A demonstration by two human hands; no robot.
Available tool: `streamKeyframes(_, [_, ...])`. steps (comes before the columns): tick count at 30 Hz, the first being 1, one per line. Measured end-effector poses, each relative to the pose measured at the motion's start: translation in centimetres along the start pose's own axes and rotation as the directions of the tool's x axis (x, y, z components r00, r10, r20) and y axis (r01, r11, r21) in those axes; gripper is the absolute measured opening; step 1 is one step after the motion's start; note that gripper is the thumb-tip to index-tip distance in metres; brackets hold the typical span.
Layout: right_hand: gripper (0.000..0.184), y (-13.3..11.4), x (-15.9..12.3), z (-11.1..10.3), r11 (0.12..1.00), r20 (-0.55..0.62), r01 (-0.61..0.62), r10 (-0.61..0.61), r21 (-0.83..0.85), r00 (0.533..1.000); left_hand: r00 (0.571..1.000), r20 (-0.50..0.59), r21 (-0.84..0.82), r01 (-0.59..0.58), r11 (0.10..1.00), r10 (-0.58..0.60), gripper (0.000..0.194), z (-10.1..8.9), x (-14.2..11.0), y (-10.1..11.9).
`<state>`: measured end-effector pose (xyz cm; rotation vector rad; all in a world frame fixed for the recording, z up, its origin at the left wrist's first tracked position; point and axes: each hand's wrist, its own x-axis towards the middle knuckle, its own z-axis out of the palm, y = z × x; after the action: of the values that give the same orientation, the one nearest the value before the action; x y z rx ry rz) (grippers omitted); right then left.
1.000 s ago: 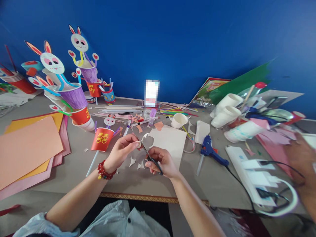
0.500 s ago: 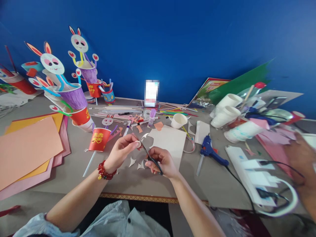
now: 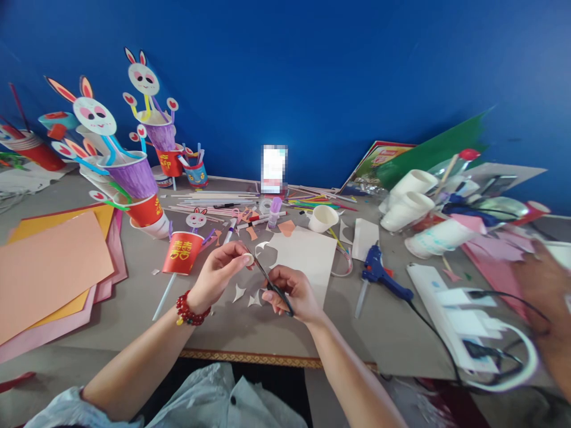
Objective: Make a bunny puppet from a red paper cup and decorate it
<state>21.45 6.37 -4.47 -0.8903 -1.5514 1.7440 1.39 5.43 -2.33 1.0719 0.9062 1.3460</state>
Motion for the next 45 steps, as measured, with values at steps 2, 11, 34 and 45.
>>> streamKeyframes(2, [0.044,0.0,0.0,0.0,1.000,0.000,-0.003,0.003,0.002,1.000,1.000,-0.006,-0.006,-0.006,1.000,0.006,0.019,0.0,0.0,0.0])
streamKeyframes(11, [0.042,0.1,0.0,0.1,1.000,-0.004,0.013,-0.013,0.016,1.000,1.000,-0.026,-0.008,-0.009,1.000,0.009,0.018,0.0,0.1,-0.1])
streamKeyframes(34, [0.029,-0.8,-3.0,-2.0,0.284,-0.373,-0.280,-0.361,-0.917,0.855,0.961,-0.273,-0.151,0.001,0.989,-0.043,0.028,-0.4,0.7,0.3])
streamKeyframes(45, [0.013,0.0,-4.9,-2.3,0.069,-0.275,-0.267,-0.339,-0.961,0.900,0.970,-0.225,-0.070,0.077,0.995,-0.091,0.028,0.2,-1.5,2.0])
